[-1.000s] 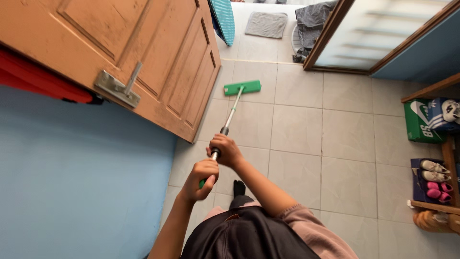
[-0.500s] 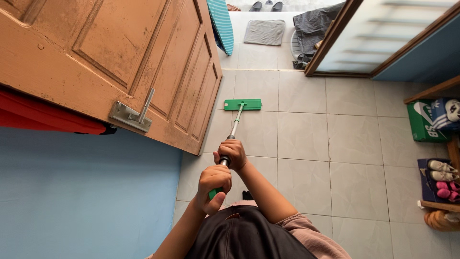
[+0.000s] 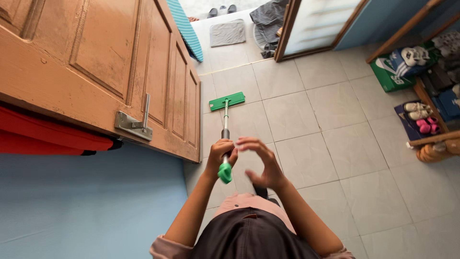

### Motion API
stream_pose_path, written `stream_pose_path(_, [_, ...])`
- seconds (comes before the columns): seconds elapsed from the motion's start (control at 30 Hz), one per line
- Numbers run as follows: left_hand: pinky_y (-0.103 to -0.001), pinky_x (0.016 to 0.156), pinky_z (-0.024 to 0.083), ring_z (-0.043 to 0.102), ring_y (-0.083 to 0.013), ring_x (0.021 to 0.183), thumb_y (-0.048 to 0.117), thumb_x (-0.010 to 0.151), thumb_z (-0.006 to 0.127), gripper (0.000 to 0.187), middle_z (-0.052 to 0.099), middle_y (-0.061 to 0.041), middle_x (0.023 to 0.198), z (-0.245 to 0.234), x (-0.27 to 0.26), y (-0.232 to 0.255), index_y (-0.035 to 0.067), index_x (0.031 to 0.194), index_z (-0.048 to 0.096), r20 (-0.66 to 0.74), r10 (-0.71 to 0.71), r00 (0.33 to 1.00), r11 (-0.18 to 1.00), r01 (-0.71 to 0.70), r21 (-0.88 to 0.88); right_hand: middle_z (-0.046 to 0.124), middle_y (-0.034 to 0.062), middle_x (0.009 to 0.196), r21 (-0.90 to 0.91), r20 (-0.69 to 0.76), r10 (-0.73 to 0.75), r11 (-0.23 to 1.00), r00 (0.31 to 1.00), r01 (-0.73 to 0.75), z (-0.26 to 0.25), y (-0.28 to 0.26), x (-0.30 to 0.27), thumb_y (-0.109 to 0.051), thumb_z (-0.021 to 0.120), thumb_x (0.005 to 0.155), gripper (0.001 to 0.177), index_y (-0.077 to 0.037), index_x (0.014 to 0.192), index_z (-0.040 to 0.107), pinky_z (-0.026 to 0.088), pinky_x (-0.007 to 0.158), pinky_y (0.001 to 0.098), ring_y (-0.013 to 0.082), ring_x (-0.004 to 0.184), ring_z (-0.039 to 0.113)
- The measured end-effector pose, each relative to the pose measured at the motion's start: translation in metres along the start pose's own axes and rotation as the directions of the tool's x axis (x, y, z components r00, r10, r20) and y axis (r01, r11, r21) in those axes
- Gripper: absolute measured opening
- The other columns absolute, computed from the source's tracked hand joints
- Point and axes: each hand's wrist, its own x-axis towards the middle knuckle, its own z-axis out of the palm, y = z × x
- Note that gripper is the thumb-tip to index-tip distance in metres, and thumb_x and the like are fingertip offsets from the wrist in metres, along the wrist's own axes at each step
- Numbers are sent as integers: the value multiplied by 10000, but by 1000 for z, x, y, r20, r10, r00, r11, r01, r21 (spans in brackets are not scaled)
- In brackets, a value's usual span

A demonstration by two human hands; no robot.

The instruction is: The person mops a tiled floor in a room using a green flat mop, pushing it across different sections of the tiles.

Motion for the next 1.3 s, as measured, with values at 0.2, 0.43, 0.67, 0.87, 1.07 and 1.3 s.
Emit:
stream_pose_path(0.2, [-415,661,435,521,-293,646,78,871,719,273,536,-87,635,40,-4,6,46,707,502,121,73,990,997,-68,-44,694,72,849,81,-85,-14,996,996,21,48,-14,-35,-164,738,943,231,-32,847,575,543,1091,472,234,878,728])
stream_pose_path(0.43, [-406,676,432,509,-294,691,84,846,739,280,515,-98,628,79,-55,48,46,685,513,197,22,980,1000,-23,1,570,71,657,150,-316,-66,982,947,118,45,-25,-114,-252,575,989,411,-21,653,525,521,712,318,196,653,599])
stream_pose_path(0.67, [-402,698,441,503,-272,718,126,872,760,320,533,-79,629,157,-112,68,39,658,539,120,-72,990,995,63,79,503,32,598,117,-373,34,993,927,11,13,-20,-207,-149,431,1113,537,-43,587,446,536,759,341,160,619,551])
stream_pose_path(0.87, [-387,772,471,546,-269,780,195,847,802,305,605,-58,688,216,-145,111,54,642,627,304,-57,951,986,7,164,457,34,583,124,-336,99,990,937,-60,-44,-39,-285,-156,409,1153,565,-20,605,389,427,721,328,131,581,453])
stream_pose_path(1.07, [-389,840,493,616,-271,824,130,805,732,153,645,-57,742,273,-151,212,67,709,630,364,88,927,976,-154,157,413,19,539,99,-278,199,979,940,-179,-149,-137,-320,-205,369,1138,568,-30,598,362,390,596,290,109,495,370])
stream_pose_path(1.3, [-400,888,491,606,-285,693,186,954,726,357,606,-63,629,289,-174,254,88,650,567,375,192,907,980,-198,-24,414,35,544,258,-247,-14,963,969,80,-165,-182,-338,-303,322,1150,592,-78,602,332,380,561,308,146,511,391])
